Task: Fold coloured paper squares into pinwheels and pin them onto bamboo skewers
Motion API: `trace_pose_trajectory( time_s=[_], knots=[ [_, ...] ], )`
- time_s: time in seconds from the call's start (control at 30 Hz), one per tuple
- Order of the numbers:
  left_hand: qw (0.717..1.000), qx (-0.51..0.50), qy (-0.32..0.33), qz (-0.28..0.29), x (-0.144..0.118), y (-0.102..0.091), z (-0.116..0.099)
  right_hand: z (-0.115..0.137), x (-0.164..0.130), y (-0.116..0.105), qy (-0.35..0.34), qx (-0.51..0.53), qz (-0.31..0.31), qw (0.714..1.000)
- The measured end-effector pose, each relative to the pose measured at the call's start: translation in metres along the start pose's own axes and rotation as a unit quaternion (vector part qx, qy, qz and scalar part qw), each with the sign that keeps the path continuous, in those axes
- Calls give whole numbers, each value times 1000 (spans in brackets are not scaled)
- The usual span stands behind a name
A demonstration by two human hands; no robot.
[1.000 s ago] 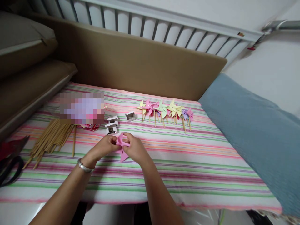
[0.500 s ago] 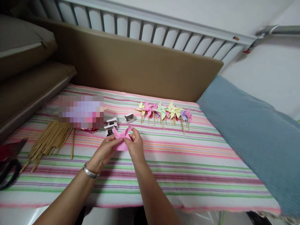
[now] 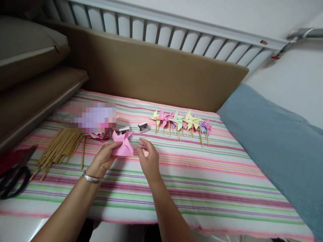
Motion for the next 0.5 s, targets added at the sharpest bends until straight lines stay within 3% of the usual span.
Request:
trace_pose_trajectory(
  time_s=[0.1,0.2,0.33,0.5],
  knots=[
    [1000,-11,-6,-5,2,-7,-6,26,-6,14,-145,-108,91,979],
    [1000,-6,-6,1,2,-7,-7,33,-15,32,-208,-179,151,950],
    [1000,2,2,4,1,-3,-6,31,-16,37,-227,-209,127,943],
    [999,42,8,2,-3,0,-6,32,-10,27,-228,-181,97,952]
  ],
)
Point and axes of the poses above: each hand's wrist, its own x-axis towards the middle knuckle, its own y-axis out of the palm, z = x × y, the point moved 8 cm from there along x, towards the middle knuckle, and after that the axes turned 11 degrees about -y, right-handed, at the moved point
